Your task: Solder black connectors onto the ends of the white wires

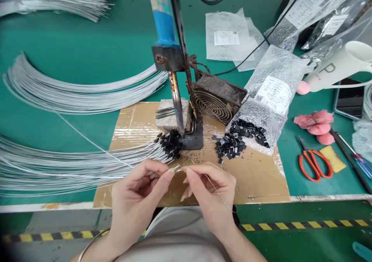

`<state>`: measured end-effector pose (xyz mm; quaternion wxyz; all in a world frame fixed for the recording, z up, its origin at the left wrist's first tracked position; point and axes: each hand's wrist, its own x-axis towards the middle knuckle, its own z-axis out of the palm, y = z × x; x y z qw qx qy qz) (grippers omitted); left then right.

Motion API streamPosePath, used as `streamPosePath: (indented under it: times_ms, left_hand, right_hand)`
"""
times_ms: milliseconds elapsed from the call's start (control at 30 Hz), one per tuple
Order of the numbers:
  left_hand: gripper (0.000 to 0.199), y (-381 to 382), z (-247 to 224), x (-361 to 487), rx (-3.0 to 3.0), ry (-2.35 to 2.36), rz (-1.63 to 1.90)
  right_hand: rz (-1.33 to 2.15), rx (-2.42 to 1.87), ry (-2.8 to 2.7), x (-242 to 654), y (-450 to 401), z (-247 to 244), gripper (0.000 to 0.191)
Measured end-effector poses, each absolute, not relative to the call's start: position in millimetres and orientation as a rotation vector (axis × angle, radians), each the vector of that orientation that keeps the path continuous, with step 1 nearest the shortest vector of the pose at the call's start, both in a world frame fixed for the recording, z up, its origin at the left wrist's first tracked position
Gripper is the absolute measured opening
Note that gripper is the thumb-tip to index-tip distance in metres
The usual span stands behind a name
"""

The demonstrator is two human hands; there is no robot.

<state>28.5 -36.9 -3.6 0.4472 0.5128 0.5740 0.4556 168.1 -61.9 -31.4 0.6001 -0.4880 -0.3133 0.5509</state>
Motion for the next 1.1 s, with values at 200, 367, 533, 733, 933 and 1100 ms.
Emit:
streamPosePath:
  times_ms: [200, 367, 533, 733, 933, 1100]
  left_hand:
    - [0.013, -38.3, -6.5, 18.9, 1.298, 1.423, 1.118]
    - [0.013, -39.2, -12.3, 13.8, 1.271, 1.381, 1.115]
    - [0.01, -35.7, -12.8, 11.4, 1.279, 1.372, 1.065]
    - [0.011, -30.7, -9.4, 12.1, 1.251, 1.371, 1.053]
    - [0.011, -26.7, -9.4, 11.2, 1.261, 1.374, 1.036]
    - [0.012, -24.6, -8.5, 10.7, 1.262, 1.371, 1.011]
  right_hand:
    - [0.987, -1.311, -0.839, 202.7, -62.4, -36.2, 0.015]
    - [0.609, -1.664, -1.104, 233.1, -67.0, -41.6, 0.008]
    - [0.373, -1.816, -1.447, 236.6, -63.5, -48.2, 0.009]
    - [0.459, -1.905, -1.575, 240.8, -55.5, -44.4, 0.019]
    - [0.456, -1.915, -1.613, 246.3, -56.7, -36.7, 0.018]
    - [0.647, -1.878, -1.363, 243.9, -60.1, -38.3, 0.016]
